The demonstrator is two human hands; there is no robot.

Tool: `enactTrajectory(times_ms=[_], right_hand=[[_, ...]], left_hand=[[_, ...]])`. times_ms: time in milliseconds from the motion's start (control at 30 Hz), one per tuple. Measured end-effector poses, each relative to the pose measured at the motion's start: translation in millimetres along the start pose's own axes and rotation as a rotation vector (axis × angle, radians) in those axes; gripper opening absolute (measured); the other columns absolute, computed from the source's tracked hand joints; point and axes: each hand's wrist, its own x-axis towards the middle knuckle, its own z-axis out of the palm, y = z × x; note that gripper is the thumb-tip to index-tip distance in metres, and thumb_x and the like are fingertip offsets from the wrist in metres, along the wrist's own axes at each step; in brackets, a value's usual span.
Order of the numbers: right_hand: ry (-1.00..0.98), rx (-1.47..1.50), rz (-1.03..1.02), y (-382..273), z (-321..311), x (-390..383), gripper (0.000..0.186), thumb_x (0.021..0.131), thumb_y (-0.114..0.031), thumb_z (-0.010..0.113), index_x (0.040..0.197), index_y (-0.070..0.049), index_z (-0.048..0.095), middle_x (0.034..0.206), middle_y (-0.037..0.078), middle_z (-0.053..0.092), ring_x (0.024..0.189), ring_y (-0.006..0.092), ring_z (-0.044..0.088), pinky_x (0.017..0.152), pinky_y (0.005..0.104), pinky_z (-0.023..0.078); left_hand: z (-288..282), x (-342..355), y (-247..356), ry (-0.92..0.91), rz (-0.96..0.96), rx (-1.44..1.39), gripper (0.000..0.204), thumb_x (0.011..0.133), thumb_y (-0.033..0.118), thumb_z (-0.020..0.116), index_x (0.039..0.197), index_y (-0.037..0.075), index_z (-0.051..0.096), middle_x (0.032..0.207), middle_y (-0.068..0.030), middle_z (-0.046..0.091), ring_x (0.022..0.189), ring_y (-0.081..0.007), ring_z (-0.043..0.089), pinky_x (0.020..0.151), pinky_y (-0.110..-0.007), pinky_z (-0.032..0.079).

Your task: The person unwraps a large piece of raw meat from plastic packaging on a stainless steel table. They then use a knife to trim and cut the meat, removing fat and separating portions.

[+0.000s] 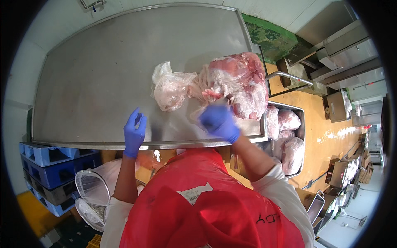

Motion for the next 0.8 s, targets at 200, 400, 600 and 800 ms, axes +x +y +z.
enactTrajectory(times_ms=[200,400,600,800], right_hand=[[0.051,-0.075,-0.105,-32,26,-19,0.013,0.081,-0.01,0.075,0.075,-0.011,0.064,0.073,0.008,0.061,0.068,0.0291,0.062,0.064,0.0406,0.05],[1.023,0.634,0.366,-3,-111,9,0.03,0.101,-0.011,0.064,0.072,-0.005,0.062,0.068,0.007,0.063,0.059,0.0115,0.056,0.054,0.0288,0.043],[1.038,0.905,0.238,-5,-213,55,0.034,0.097,-0.011,0.063,0.066,-0.008,0.051,0.054,0.001,0.039,0.046,0.014,0.039,0.048,0.032,0.035],[0.959,0.947,0.495,88,-120,36,0.029,0.097,-0.012,0.066,0.071,-0.011,0.053,0.057,0.001,0.047,0.045,0.0128,0.044,0.044,0.031,0.034]], left_hand=[[3,36,31,0.026,0.042,-0.056,0.038,0.098,0.01,0.071,0.134,0.001,0.063,0.109,-0.0105,0.073,0.099,-0.0175,0.069,0.091,-0.033,0.055],[46,9,0,-0.223,-0.104,-0.085,0.039,0.097,0.014,0.072,0.134,0.003,0.064,0.109,-0.01,0.073,0.097,-0.017,0.068,0.09,-0.033,0.055],[78,-5,28,-0.257,-0.02,0.023,0.042,0.095,0.018,0.074,0.134,0.005,0.065,0.108,-0.014,0.074,0.096,-0.0231,0.071,0.089,-0.036,0.056],[61,4,35,-0.123,0.037,-0.014,0.04,0.095,0.016,0.073,0.132,0.004,0.066,0.106,-0.0149,0.075,0.097,-0.0237,0.073,0.088,-0.036,0.057]])
